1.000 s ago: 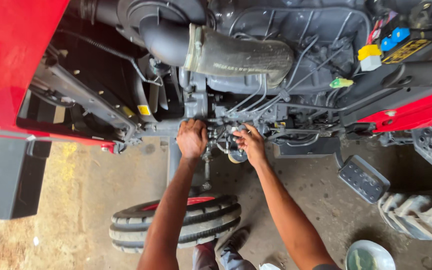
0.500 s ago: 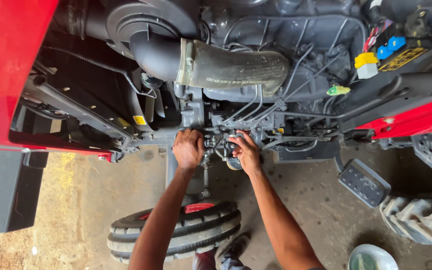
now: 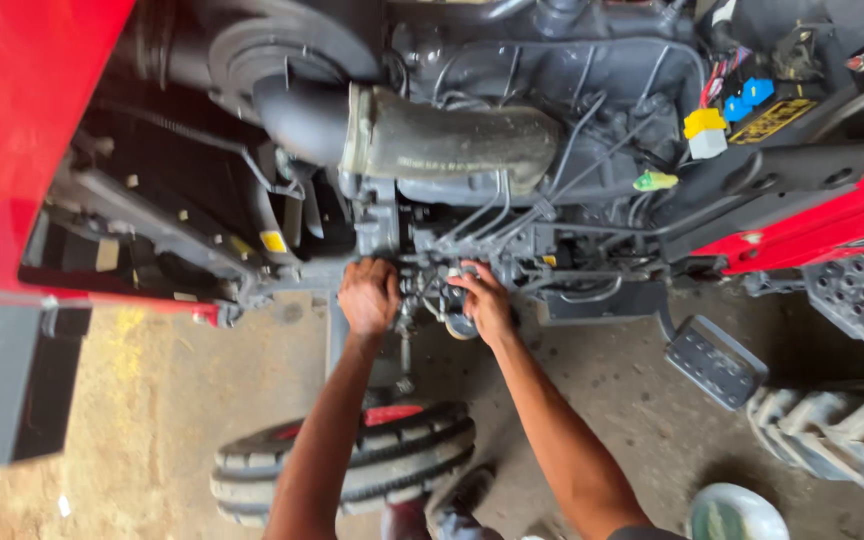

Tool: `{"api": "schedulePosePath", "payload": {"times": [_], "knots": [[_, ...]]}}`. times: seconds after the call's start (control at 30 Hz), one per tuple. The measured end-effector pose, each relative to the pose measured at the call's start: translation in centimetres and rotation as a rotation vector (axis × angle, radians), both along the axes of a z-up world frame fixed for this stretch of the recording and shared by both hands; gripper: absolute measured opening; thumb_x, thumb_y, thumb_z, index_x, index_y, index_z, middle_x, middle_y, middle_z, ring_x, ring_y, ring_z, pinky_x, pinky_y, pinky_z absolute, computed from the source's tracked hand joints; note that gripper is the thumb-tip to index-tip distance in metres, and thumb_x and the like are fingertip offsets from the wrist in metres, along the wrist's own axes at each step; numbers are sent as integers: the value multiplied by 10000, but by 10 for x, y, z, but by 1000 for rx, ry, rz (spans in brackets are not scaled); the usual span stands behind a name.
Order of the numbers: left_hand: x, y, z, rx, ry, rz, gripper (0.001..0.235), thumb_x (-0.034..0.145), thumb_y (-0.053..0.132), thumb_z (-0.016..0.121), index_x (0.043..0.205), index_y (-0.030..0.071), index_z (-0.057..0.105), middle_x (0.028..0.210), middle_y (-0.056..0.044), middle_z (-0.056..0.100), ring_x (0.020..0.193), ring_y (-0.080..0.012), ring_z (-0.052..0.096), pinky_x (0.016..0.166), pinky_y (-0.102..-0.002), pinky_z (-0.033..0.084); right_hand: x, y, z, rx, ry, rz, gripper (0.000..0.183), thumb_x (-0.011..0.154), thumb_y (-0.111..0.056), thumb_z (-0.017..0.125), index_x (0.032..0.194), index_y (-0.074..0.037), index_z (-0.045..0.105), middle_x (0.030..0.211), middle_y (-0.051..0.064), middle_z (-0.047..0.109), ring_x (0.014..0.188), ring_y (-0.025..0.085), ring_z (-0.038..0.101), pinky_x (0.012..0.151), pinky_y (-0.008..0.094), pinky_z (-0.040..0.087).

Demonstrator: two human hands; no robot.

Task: The person works on the engine of a red tractor, using a wrench to tighten components and wiping parts with a cloth. They then remove a cylindrical air filter from the engine assembly and place it on the ground.

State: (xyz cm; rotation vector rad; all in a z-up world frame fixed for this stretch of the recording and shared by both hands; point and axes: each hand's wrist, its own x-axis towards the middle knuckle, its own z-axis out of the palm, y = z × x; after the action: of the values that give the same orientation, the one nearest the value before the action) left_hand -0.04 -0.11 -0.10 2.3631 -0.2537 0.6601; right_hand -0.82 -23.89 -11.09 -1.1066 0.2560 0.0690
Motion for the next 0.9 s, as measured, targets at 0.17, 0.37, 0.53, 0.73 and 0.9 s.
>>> {"api": "schedulePosePath", "payload": {"times": [0.17,0.37,0.53,0.73,0.9], "knots": [[3,2,-8,2,-4,3,30,845,151,677,845,122,671,872,-84,640,875,-348,602,782,-470,510,-10,-14,16,-237,-19,106,335,1027,-204,630,1305,-15,636,930,129,716,510,59,503,473,223,417],[6,3,-9,3,-7,-3,50,839,158,688,843,114,667,868,-109,625,875,-351,594,774,-475,499,3,-7,25,-193,46,88,311,994,-211,595,1265,-63,631,919,93,764,452,51,436,414,221,358],[3,4,-6,19,11,4,36,836,150,673,857,122,668,885,-85,637,877,-347,594,776,-471,507,-2,-22,24,-346,-65,225,290,1063,-155,617,1311,-10,655,929,125,702,539,47,482,503,222,416],[1,3,2,15,36,-1,34,825,153,672,836,123,662,872,-92,624,861,-345,592,760,-474,503,-4,-6,29,-232,22,68,254,999,-190,599,1215,-67,651,896,78,765,454,66,425,434,230,379],[-2,3,1,26,4,-6,43,839,150,676,853,114,657,886,-98,618,870,-355,585,759,-475,502,-9,-11,26,-255,-16,155,288,1049,-191,628,1289,-35,657,905,107,679,559,68,517,530,230,445]]}}
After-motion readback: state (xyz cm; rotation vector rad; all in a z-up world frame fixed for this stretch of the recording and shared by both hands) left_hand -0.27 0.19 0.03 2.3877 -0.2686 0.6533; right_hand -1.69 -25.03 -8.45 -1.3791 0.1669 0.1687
